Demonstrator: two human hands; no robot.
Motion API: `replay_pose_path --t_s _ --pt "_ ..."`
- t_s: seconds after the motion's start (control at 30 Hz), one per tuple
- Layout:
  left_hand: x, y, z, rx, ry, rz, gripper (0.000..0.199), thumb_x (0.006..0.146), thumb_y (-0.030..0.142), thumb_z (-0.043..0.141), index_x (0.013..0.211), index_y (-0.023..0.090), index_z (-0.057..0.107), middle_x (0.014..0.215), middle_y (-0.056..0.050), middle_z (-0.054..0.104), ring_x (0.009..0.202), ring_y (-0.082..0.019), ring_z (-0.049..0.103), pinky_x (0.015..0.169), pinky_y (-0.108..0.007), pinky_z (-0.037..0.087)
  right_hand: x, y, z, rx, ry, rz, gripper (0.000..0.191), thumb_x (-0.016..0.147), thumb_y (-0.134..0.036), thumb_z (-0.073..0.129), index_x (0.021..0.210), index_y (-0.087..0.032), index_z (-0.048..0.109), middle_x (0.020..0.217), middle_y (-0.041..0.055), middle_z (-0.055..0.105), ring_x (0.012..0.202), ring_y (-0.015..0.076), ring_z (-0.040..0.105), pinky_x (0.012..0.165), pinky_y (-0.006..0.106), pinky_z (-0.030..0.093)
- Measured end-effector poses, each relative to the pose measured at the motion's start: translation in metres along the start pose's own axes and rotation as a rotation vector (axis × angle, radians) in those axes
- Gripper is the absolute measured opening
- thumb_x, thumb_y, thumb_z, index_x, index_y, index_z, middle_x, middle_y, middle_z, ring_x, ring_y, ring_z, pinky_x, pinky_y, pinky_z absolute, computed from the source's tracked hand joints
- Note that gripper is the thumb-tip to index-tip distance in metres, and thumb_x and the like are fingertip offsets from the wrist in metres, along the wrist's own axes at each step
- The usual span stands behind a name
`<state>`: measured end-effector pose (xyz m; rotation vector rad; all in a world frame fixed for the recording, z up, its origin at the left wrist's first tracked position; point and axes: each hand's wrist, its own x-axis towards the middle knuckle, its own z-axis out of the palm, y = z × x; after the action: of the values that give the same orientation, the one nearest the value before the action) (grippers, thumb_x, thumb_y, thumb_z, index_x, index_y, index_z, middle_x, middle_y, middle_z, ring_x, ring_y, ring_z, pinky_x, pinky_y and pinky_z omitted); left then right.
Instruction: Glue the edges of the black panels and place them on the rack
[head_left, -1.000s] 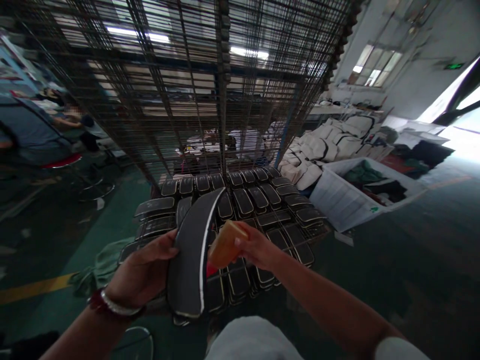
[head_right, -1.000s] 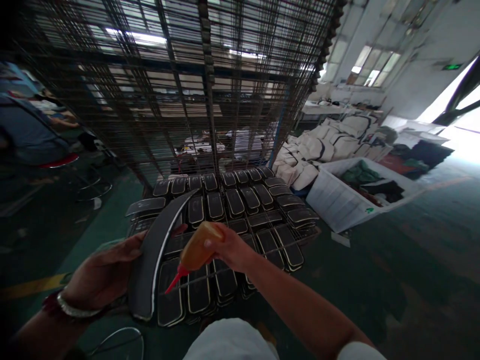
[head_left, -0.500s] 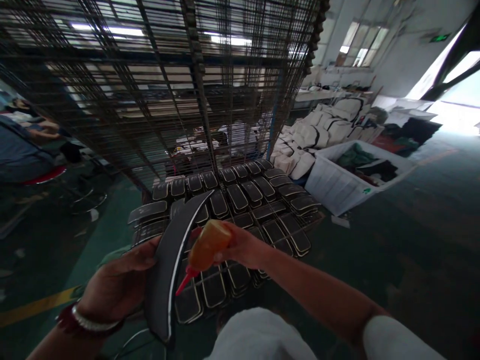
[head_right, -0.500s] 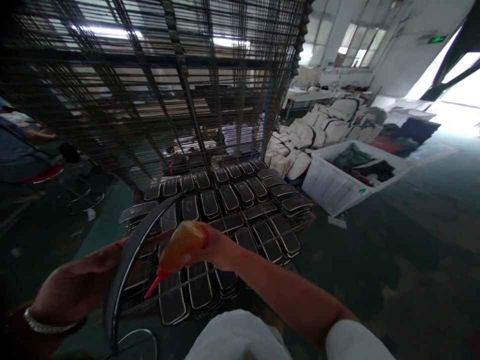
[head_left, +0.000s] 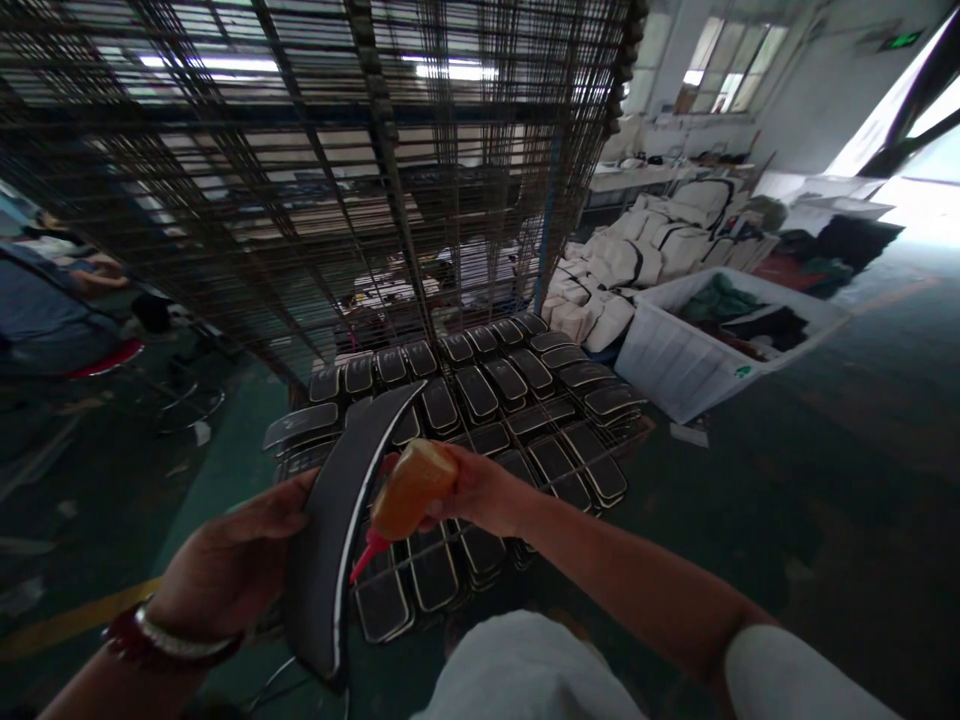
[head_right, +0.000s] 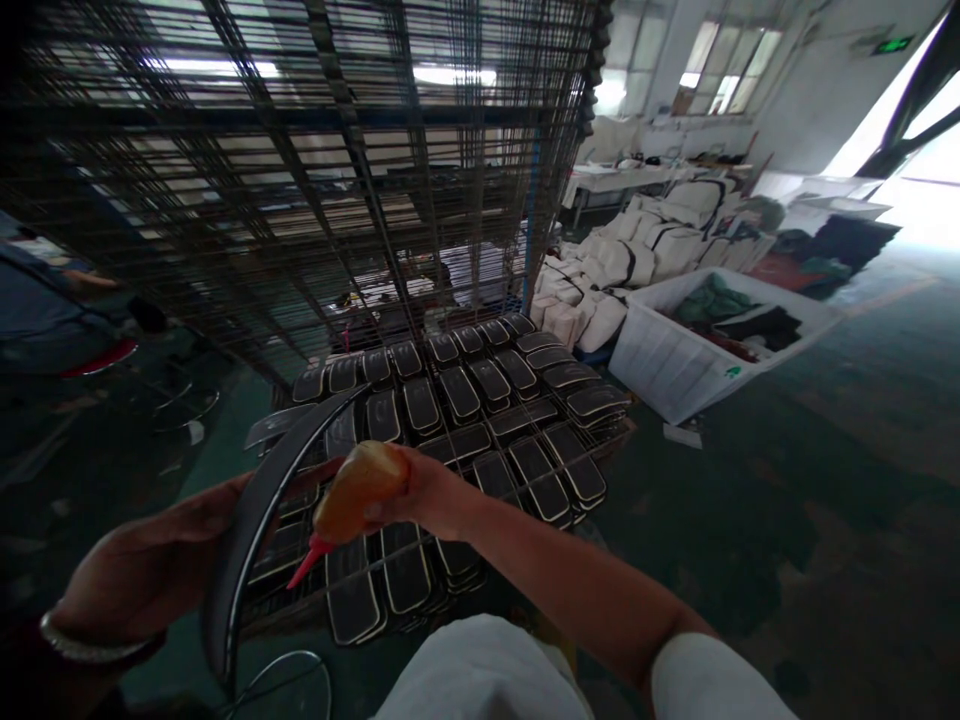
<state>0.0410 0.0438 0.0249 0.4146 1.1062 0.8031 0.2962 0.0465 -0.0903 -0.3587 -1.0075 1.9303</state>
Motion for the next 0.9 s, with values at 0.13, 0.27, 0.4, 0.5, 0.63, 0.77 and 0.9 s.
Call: replay_pose_path --t_s 0.13,0.27,0.4,0.5,0.63,0.77,0.9 --pt "0.0 0.001 0.007 0.007 0.031 -0.021 0.081 0.065 0.002 0.068 0.143 0.022 0.075 0.105 -0.014 0.09 0.1 -0.046 0.084 0.081 -0.055 0.071 -0.001 0.0 -0.001 0.026 0.024 -0.007 0.073 0.069 -0.035 0.105 0.132 -0.024 0.07 0.121 0.0056 0.075 0.107 0.0243 0.074 0.074 0.028 0.067" --pt "-0.001 0.001 0.012 0.01 0.048 -0.017 0.083 0.063 0.002 0.069 0.143 0.023 0.074 0.104 -0.014 0.09 0.1 -0.046 0.084 0.08 -0.054 0.072 -0.001 0.002 -0.004 0.049 0.026 -0.026 0.072 0.069 -0.033 0.105 0.132 -0.025 0.071 0.121 0.0051 0.076 0.106 0.024 0.075 0.074 0.028 0.068" --pt "0.001 0.001 0.011 0.023 0.031 -0.006 0.083 0.062 0.003 0.071 0.143 0.02 0.073 0.105 -0.015 0.09 0.099 -0.046 0.084 0.081 -0.054 0.072 -0.002 0.003 -0.006 0.064 0.043 -0.025 0.073 0.068 -0.032 0.106 0.131 -0.024 0.071 0.122 0.0059 0.075 0.108 0.0254 0.074 0.074 0.029 0.068" --pt "0.004 0.0 0.007 0.076 -0.03 -0.012 0.082 0.063 0.005 0.074 0.144 0.021 0.073 0.11 -0.016 0.089 0.098 -0.047 0.084 0.081 -0.053 0.072 -0.002 0.005 -0.009 0.075 0.058 -0.028 0.073 0.067 -0.032 0.106 0.131 -0.023 0.071 0.122 0.0062 0.075 0.105 0.0245 0.074 0.073 0.03 0.068" --pt "0.005 0.0 0.003 0.171 -0.211 0.025 0.061 0.066 0.012 0.083 0.127 0.02 0.083 0.104 -0.014 0.089 0.09 -0.04 0.086 0.076 -0.045 0.073 -0.002 0.006 -0.012 0.096 0.073 -0.031 0.074 0.065 -0.03 0.107 0.129 -0.023 0.069 0.121 0.0056 0.075 0.105 0.0243 0.074 0.074 0.03 0.068" --pt "0.004 -0.002 0.008 0.164 -0.4 0.03 0.032 0.073 0.013 0.085 0.103 0.022 0.089 0.098 -0.008 0.09 0.08 -0.027 0.086 0.077 -0.032 0.071 -0.002 0.003 -0.016 0.074 0.099 -0.012 0.079 0.062 -0.03 0.107 0.129 -0.023 0.068 0.121 0.006 0.075 0.106 0.0256 0.074 0.072 0.03 0.068" --pt "0.005 -0.006 0.015 0.125 -0.424 0.064 0.031 0.074 0.009 0.083 0.101 0.022 0.09 0.096 -0.006 0.091 0.075 -0.023 0.085 0.071 -0.028 0.071 -0.007 -0.004 -0.018 0.048 0.135 -0.014 0.08 0.061 -0.027 0.107 0.129 -0.025 0.066 0.122 0.0056 0.074 0.105 0.0254 0.074 0.07 0.029 0.067"
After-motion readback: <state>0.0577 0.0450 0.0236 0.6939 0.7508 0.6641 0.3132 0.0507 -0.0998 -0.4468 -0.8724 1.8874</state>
